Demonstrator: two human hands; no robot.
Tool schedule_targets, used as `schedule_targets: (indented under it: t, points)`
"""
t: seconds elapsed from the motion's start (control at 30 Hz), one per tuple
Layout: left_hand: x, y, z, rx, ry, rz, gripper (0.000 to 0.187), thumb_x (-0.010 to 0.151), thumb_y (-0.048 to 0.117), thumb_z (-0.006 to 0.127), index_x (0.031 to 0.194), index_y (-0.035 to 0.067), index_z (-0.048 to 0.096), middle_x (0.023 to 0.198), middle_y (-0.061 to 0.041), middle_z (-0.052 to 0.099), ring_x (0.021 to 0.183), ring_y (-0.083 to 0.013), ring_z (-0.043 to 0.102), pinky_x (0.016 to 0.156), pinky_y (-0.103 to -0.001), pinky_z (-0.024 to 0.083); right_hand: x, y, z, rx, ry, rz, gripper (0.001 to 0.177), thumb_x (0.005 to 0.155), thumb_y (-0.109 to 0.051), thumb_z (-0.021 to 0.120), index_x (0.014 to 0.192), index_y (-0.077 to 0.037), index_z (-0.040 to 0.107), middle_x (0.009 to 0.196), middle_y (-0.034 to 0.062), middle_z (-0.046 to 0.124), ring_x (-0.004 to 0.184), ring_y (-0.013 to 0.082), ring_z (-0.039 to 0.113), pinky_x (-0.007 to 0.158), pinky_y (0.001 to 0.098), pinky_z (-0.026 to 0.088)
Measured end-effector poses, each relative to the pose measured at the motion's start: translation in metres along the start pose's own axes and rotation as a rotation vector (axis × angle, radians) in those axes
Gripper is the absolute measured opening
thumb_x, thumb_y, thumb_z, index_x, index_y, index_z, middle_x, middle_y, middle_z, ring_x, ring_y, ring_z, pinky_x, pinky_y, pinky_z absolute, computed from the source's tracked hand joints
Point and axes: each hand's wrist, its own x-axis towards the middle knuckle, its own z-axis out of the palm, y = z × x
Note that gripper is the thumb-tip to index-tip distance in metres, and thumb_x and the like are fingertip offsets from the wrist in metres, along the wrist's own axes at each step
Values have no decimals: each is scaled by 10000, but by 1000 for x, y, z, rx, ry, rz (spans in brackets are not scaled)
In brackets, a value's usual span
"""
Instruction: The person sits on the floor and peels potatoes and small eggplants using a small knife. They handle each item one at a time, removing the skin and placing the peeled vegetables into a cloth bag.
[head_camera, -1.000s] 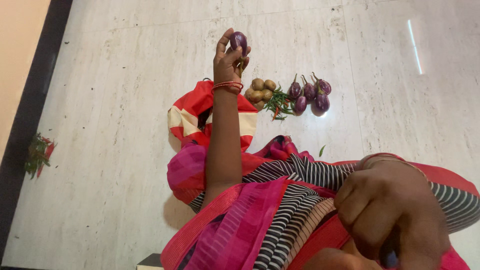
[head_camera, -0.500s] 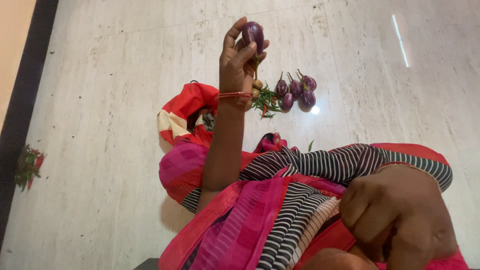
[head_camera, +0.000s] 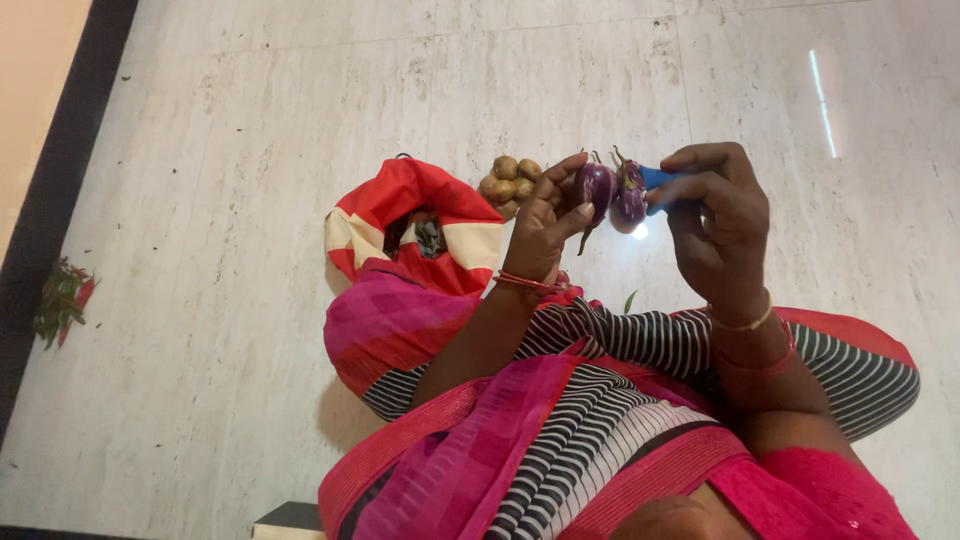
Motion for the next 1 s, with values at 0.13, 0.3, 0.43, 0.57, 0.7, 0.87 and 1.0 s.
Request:
schedule_targets:
  t: [0.13,0.3,0.43,0.57,0.7,0.87,1.0]
  points:
    - [2,-13,-1,-15,-14,19,599,981,-70,631,1546,24,455,1347,-89,610,1246,-157,586,1117,-330,485,7,28,21,41,15,-10,307,942,203,629,1145,-14,705,1201,155,683,1072,212,708,925,287,592]
    - [2,-18,-6,17,28,65,621,988,-81,594,1561,76,413,1379,-48,591,1270,-129,566,1123,-294,472,6,38,32,26,-78,7,340,891,182,656,1146,-27,743,1238,140,717,1120,226,728,936,308,604]
    - [5,-19,-14,3,78,147,626,1022,-84,602,1602,68,421,1332,-81,598,1220,-147,578,1069,-294,496,2,41,46,101,-122,31,321,885,161,649,1136,-18,737,1265,161,685,1102,230,716,892,298,603]
    - [11,-15,-22,-130,185,223,572,1024,-40,631,1553,71,445,1302,-67,588,1187,-132,582,1033,-288,512,0,44,52,143,-184,7,209,900,71,759,1102,24,728,1259,158,672,1105,240,673,895,311,588]
    - [15,-14,-23,-289,270,195,453,1017,39,655,1425,105,471,1204,-72,588,1080,-156,635,963,-331,586,-1,57,50,568,-229,305,132,963,17,699,1094,32,713,1281,129,651,1010,167,709,872,304,643]
    - [15,-12,-21,-397,298,116,403,1020,130,681,1376,100,494,1176,-74,623,1024,-173,683,892,-320,605,-7,76,41,771,-258,412,133,970,16,716,1100,41,729,1269,153,670,1004,180,689,874,313,612]
    - [14,-11,-23,-456,267,105,327,1012,200,685,1277,75,540,1106,-80,680,987,-205,731,853,-312,626,-11,77,28,961,-323,423,111,934,2,746,1043,20,753,1212,163,707,1045,202,705,859,320,621]
